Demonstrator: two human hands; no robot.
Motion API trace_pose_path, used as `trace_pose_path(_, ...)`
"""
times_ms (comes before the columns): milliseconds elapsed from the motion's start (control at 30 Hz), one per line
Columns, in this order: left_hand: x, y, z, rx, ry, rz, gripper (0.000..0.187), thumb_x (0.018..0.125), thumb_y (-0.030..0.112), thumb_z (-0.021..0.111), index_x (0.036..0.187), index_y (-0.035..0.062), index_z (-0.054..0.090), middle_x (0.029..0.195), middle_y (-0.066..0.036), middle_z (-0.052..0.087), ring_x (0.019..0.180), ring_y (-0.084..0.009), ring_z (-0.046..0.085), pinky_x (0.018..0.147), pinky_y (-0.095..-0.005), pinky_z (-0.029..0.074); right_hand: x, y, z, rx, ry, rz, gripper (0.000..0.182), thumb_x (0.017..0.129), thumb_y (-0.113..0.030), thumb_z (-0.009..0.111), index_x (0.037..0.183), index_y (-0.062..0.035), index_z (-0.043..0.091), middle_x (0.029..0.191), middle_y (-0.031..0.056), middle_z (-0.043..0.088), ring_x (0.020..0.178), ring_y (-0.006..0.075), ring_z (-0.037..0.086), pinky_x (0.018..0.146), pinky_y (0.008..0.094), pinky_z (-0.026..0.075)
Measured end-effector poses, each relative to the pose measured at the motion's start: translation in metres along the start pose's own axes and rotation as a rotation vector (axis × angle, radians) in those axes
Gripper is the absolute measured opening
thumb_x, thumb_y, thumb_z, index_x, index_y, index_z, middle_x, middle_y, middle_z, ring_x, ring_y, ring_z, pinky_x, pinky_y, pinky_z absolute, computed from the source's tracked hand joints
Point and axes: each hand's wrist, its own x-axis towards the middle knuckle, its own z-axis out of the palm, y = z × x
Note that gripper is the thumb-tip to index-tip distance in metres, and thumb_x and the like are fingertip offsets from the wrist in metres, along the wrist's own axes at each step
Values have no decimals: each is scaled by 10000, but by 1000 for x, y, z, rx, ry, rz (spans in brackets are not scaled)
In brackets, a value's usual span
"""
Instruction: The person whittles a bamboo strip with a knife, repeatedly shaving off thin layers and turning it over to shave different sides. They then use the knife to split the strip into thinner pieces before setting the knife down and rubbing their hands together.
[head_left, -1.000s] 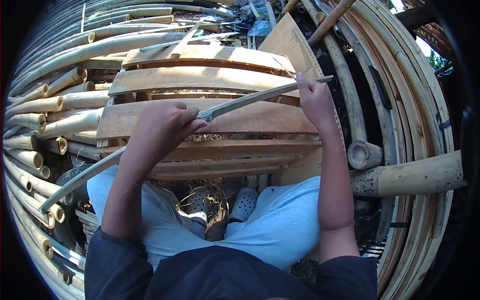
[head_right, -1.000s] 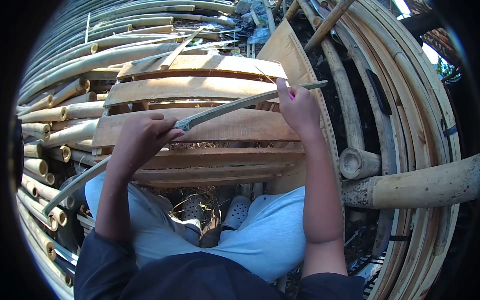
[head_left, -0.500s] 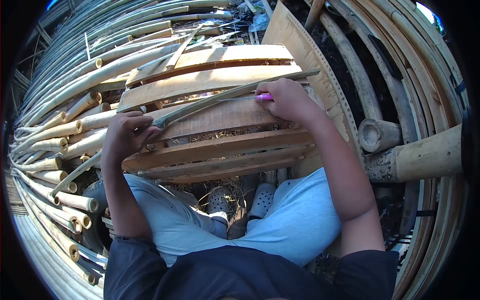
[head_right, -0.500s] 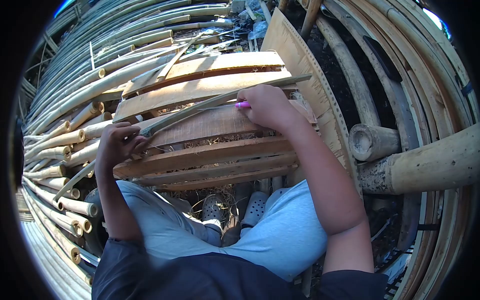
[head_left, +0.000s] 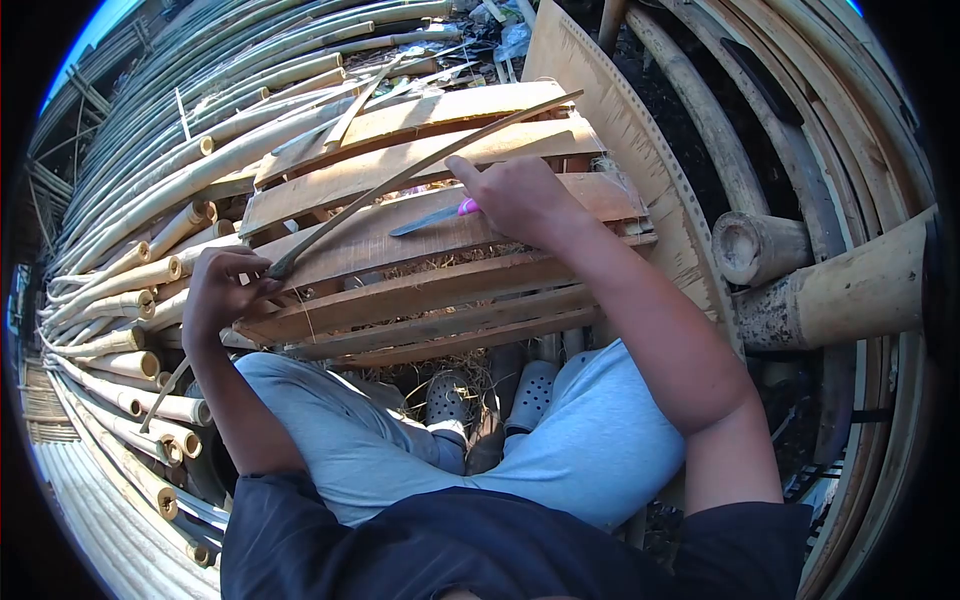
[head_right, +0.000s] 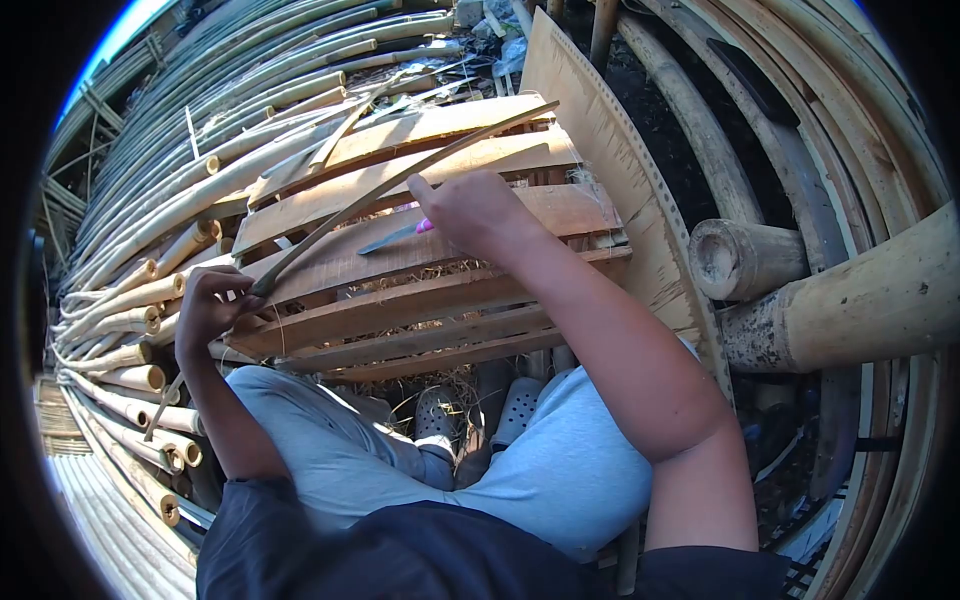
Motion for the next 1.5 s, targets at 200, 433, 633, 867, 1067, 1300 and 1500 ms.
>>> trace_pose_path(200, -2, -4, 2, 8, 17, 45, 245, 673, 56, 834, 914, 35, 793, 819, -120, 736, 638, -227, 682, 604, -320, 527, 4, 0, 4, -19, 33, 26, 201, 915, -177, 661, 1062, -50, 611, 663, 86, 696, 634, 263, 726, 544, 370, 557)
trace_pose_path(433, -6, 14, -3, 77, -16, 4, 237, 721, 97, 808, 953, 51, 796, 863, -107, 749, 713, -265, 703, 671, -339, 547, 4, 3, 1, 34, -74, 54, 98, 894, -162, 651, 950, -83, 669, 784, 126, 727, 788, 299, 741, 682, 425, 582)
trace_pose_path(633, 3, 53, 10, 76, 69, -65, 313, 824, 235, 797, 1089, 70, 772, 989, -126, 747, 885, -280, 714, 841, -377, 541, 3, 9, 5, 99, -38, 93, 118, 893, -185, 661, 979, -105, 669, 798, 142, 720, 814, 334, 728, 719, 457, 568)
trace_pose_path(867, 19, 61, 49, 74, 194, 77, 211, 852, 211, 773, 1037, 110, 776, 986, -72, 739, 896, -275, 709, 766, -377, 552, 3, 10, 5, 115, -58, 136, 167, 884, -220, 695, 1007, -112, 665, 794, 146, 718, 809, 339, 727, 718, 463, 563)
trace_pose_path(1067, 16, 37, 36, -61, 138, 70, 263, 805, 119, 793, 1066, 105, 773, 983, -101, 737, 897, -266, 712, 778, -363, 558, 3, 10, 3, 159, -79, 151, 193, 869, -198, 707, 1041, -116, 677, 807, 160, 721, 827, 341, 728, 738, 468, 563)
trace_pose_path(1300, -3, 8, 3, -172, 18, 164, 454, 645, -16, 845, 1073, 124, 793, 1020, -72, 739, 929, -256, 708, 843, -374, 556, 3, 9, 4, 201, -85, 166, 251, 858, -161, 696, 1107, -127, 691, 838, 160, 727, 859, 345, 722, 787, 473, 553)
trace_pose_path(1500, 4, 7, 16, -194, -26, 213, 273, 707, 40, 863, 965, 112, 808, 1034, -59, 723, 997, -229, 692, 865, -363, 553, 3, 11, 6, 155, -67, 161, 267, 831, -109, 687, 1096, -144, 684, 852, 138, 727, 840, 335, 714, 749, 468, 550)
